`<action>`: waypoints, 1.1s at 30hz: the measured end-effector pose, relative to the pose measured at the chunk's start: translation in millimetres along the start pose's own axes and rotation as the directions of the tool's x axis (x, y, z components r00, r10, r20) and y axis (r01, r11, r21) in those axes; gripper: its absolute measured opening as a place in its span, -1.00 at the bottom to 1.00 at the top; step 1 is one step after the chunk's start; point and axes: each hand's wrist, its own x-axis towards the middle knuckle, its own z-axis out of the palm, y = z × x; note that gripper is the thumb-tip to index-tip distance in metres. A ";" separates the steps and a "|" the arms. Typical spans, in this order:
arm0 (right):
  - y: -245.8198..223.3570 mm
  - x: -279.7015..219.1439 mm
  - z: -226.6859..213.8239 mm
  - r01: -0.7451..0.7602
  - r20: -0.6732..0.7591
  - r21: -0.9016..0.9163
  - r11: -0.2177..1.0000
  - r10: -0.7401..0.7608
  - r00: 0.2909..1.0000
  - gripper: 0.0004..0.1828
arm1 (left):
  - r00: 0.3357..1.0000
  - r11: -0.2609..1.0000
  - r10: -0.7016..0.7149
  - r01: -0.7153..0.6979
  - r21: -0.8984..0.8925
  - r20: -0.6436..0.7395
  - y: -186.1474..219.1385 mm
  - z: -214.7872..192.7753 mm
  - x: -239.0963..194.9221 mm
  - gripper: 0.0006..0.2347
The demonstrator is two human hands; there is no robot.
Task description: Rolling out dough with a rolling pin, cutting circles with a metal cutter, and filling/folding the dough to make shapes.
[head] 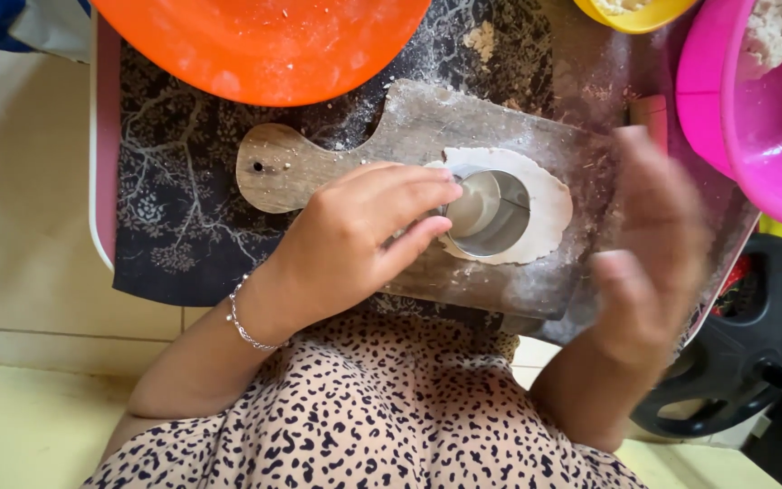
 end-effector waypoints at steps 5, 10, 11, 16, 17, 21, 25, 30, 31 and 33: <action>0.8 -9.4 -33.5 0.047 -0.122 -0.054 0.997 -0.054 0.991 -0.46 | 1.000 0.998 0.027 -0.027 0.049 0.008 -1.8 4.4 -1.3 -0.70; 8.4 -21.7 -20.8 0.032 -0.240 -0.045 0.998 -0.042 0.970 -0.44 | 0.992 0.942 0.031 -0.070 0.329 0.124 -9.4 21.5 -6.6 -0.13; 9.8 -24.8 -17.6 0.018 -0.269 -0.011 1.000 -0.020 0.963 -0.46 | 0.989 0.927 0.016 -0.070 0.369 0.147 -10.0 26.3 -7.3 -0.03; 11.1 -33.3 -10.8 -0.049 -0.309 0.003 0.999 0.047 0.950 -0.51 | 0.992 0.904 0.013 -0.066 0.423 0.128 -12.1 46.5 -6.3 0.11; 12.0 -35.1 -10.4 -0.065 -0.309 0.002 0.998 0.063 0.949 -0.48 | 0.993 0.901 0.016 -0.065 0.429 0.117 -14.1 49.6 -5.4 0.10; 15.2 -36.7 -7.9 -0.039 -0.285 0.005 0.999 0.039 0.958 -0.46 | 0.992 0.934 0.038 -0.079 0.348 0.123 -17.8 52.0 -4.2 0.08; 13.8 -34.4 -5.7 -0.057 -0.297 -0.003 0.998 0.054 0.953 -0.47 | 0.989 0.943 0.035 -0.079 0.323 0.141 -22.3 48.6 -2.6 0.04; 8.0 -36.6 -4.2 -0.107 -0.325 -0.005 0.994 0.099 0.940 -0.48 | 0.991 0.969 0.048 -0.077 0.236 0.124 -27.9 47.8 -2.9 0.09; 8.5 -38.4 -5.4 -0.109 -0.332 -0.007 0.994 0.100 0.938 -0.48 | 0.990 0.969 0.053 -0.082 0.233 0.130 -28.0 47.0 -1.2 0.09; 10.0 -42.6 -6.4 -0.118 -0.332 0.006 0.993 0.113 0.936 -0.47 | 0.990 0.974 0.047 -0.074 0.213 0.130 -27.1 45.0 -2.4 0.08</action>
